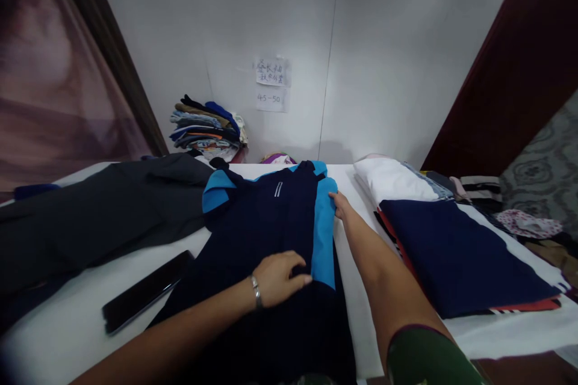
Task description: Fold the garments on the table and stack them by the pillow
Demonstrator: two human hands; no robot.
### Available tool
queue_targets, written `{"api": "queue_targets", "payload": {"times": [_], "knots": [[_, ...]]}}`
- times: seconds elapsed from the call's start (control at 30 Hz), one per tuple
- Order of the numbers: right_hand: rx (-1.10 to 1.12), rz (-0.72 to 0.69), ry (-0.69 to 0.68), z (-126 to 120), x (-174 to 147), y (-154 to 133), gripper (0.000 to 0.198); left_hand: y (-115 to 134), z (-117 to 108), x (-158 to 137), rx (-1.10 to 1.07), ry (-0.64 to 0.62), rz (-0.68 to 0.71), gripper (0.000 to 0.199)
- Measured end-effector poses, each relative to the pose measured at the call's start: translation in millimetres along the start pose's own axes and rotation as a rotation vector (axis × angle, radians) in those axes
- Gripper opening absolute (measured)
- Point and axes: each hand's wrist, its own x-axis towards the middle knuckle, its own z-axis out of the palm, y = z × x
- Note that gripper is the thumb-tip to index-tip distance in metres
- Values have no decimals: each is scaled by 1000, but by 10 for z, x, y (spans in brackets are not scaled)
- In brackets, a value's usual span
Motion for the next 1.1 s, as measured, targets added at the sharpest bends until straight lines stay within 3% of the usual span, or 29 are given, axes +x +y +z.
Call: {"api": "queue_targets", "payload": {"times": [0.13,0.27,0.47,0.77,0.9,1.1], "knots": [[11,60,12,67,39,8,29,-319,-82,467,57,174,-157,46],[8,97,-37,156,97,-1,27,-502,100,720,87,209,-265,58],[-30,80,-72,264,265,58,32,-537,516,622,215,262,-187,57],[-157,-67,96,194,342,222,54,-606,531,633,191,253,-187,59],[-225,-111,192,-67,86,222,80,-583,510,630,189,238,-184,60],[-255,-12,130,-394,-874,442,80,-572,517,640,200,248,-176,59]]}}
